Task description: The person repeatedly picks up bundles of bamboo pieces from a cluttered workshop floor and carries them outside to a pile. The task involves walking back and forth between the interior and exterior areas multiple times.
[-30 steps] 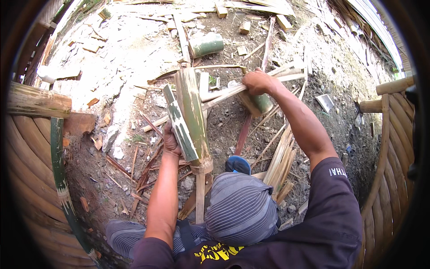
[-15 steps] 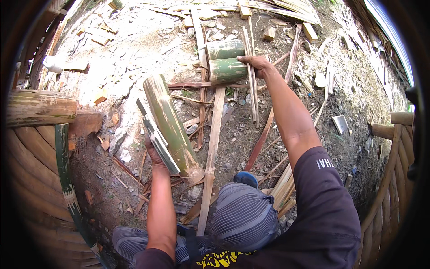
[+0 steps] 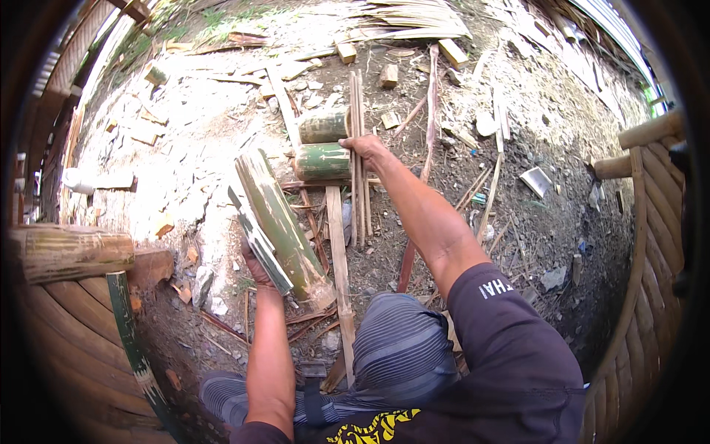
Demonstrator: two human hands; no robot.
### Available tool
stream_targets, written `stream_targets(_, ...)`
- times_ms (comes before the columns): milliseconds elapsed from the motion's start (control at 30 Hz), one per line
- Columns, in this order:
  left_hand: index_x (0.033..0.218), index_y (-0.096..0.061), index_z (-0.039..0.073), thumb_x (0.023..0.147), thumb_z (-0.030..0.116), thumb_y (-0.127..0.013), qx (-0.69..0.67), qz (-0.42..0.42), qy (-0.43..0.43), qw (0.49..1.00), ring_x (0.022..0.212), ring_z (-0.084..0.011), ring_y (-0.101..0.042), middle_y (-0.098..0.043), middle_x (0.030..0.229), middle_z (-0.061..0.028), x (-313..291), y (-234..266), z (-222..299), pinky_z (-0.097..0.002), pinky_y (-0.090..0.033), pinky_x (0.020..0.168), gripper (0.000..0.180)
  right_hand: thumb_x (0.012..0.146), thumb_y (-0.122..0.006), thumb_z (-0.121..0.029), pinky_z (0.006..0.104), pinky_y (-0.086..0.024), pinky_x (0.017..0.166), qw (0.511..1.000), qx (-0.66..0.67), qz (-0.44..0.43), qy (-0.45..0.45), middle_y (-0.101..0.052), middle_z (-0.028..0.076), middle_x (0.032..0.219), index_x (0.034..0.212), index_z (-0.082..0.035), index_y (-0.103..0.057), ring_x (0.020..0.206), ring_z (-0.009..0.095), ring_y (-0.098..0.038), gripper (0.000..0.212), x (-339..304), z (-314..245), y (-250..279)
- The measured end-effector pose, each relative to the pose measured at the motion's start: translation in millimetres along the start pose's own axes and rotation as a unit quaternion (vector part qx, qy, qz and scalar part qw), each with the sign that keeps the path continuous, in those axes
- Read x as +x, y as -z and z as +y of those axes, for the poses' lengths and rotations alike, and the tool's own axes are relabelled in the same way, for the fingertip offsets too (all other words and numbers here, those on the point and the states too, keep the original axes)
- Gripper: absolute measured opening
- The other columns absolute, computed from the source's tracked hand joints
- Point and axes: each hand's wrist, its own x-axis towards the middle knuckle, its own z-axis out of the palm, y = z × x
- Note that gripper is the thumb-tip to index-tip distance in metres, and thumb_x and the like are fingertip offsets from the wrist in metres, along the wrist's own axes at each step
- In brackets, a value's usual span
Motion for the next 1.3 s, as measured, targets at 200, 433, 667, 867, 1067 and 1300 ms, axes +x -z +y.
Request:
stream_targets(200,0.147,-0.032,0.006,0.083,0.067,-0.057,-0.015,-0.126,0.096,0.987,0.12,-0.0437,-0.051,-0.044,0.139,-0.0264,-22,-82,32,-0.0582,-0.049,0.094,0.092,0.073,-0.076,0.002,0.0302,-0.053,0.071,0.982,0.034,0.038,0.181,-0.069,0.012,0.09,0.105,-0.001,-0.064,0.079,0.019,-0.065,0.035,-82,7,-22)
stream_targets(433,0.133,-0.051,0.006,0.083,0.058,-0.062,-0.028,0.026,0.167,0.985,0.109,-0.0339,-0.06,-0.06,0.125,-0.0174,-133,-225,99,-0.05,-0.049,0.097,0.073,0.077,-0.076,-0.014,0.036,-0.054,0.075,0.964,-0.142,0.176,0.142,-0.071,0.013,0.093,0.109,-0.01,-0.065,0.085,0.024,-0.068,0.034,-281,-43,47)
stream_targets(667,0.131,-0.056,0.007,0.086,0.049,-0.064,0.043,-0.012,0.242,0.969,0.113,-0.029,-0.06,-0.061,0.125,-0.0132,-237,-398,131,-0.045,-0.047,0.101,0.062,0.074,-0.076,-0.027,0.0454,-0.051,0.084,0.913,-0.292,0.282,0.031,-0.069,0.016,0.103,0.119,-0.022,-0.063,0.097,0.037,-0.065,0.047,-518,-57,158)
stream_targets(867,0.128,-0.058,0.006,0.078,0.048,-0.074,0.128,-0.049,0.399,0.907,0.11,-0.0302,-0.061,-0.064,0.122,-0.0131,-302,-476,120,-0.0477,-0.049,0.099,0.066,0.071,-0.078,-0.024,0.0459,-0.051,0.086,0.896,-0.233,0.371,-0.072,-0.069,0.018,0.104,0.121,-0.016,-0.061,0.1,0.038,-0.065,0.053,-696,8,195)
stream_targets(1067,0.122,-0.061,0.007,0.08,0.046,-0.074,0.184,-0.105,0.499,0.84,0.092,-0.0244,-0.07,-0.07,0.107,-0.0107,-372,-493,89,-0.041,-0.059,0.082,0.059,0.071,-0.078,-0.021,0.0435,-0.052,0.083,0.865,-0.103,0.482,-0.098,-0.07,0.015,0.1,0.115,-0.01,-0.063,0.095,0.034,-0.067,0.047,-875,99,192)
stream_targets(1300,0.119,-0.062,0.007,0.079,0.051,-0.073,0.283,-0.143,0.594,0.739,0.087,-0.0227,-0.069,-0.07,0.099,-0.008,-518,-522,67,-0.0383,-0.058,0.082,0.061,0.075,-0.077,-0.023,0.0432,-0.053,0.082,0.785,0.09,0.61,-0.061,-0.071,0.015,0.101,0.11,-0.009,-0.066,0.095,0.033,-0.068,0.039,-1076,240,165)
